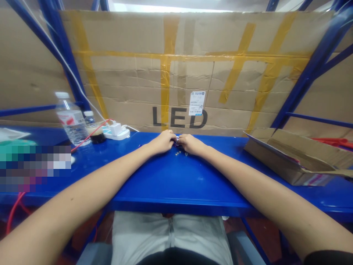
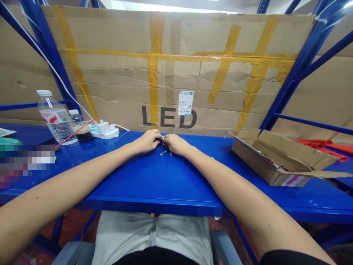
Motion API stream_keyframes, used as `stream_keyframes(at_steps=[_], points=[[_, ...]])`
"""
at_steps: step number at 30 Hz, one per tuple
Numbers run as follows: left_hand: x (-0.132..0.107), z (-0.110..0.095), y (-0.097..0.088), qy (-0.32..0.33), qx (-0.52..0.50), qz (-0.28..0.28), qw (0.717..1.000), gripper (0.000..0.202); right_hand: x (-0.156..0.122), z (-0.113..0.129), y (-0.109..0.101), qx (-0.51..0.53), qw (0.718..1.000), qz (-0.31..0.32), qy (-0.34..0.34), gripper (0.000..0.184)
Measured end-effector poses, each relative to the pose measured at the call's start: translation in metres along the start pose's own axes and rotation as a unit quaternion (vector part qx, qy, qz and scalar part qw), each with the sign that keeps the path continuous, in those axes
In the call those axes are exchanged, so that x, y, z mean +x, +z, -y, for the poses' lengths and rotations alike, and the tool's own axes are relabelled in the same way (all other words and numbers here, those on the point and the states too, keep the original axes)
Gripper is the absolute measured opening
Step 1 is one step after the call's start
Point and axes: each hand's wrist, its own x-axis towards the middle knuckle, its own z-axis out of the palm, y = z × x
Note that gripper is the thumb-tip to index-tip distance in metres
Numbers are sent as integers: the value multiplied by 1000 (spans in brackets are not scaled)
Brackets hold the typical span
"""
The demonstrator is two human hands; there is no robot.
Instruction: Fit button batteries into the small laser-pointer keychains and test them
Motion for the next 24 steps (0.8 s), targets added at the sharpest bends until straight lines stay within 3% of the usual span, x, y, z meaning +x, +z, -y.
stream_keyframes(at_steps=[8, 14, 24], points=[[-1, 7, 2, -4, 12, 10, 1000, 28, 1, 1, 0, -29, 999, 2, -18, 33], [-2, 15, -3, -29, 2, 37, 999, 21, 1, 3, -3, -25, 1000, 6, 15, 29], [-2, 15, -8, -92, -51, 12, 994, 16, -3, 3, -16, 21, 997, -55, 53, 27]])
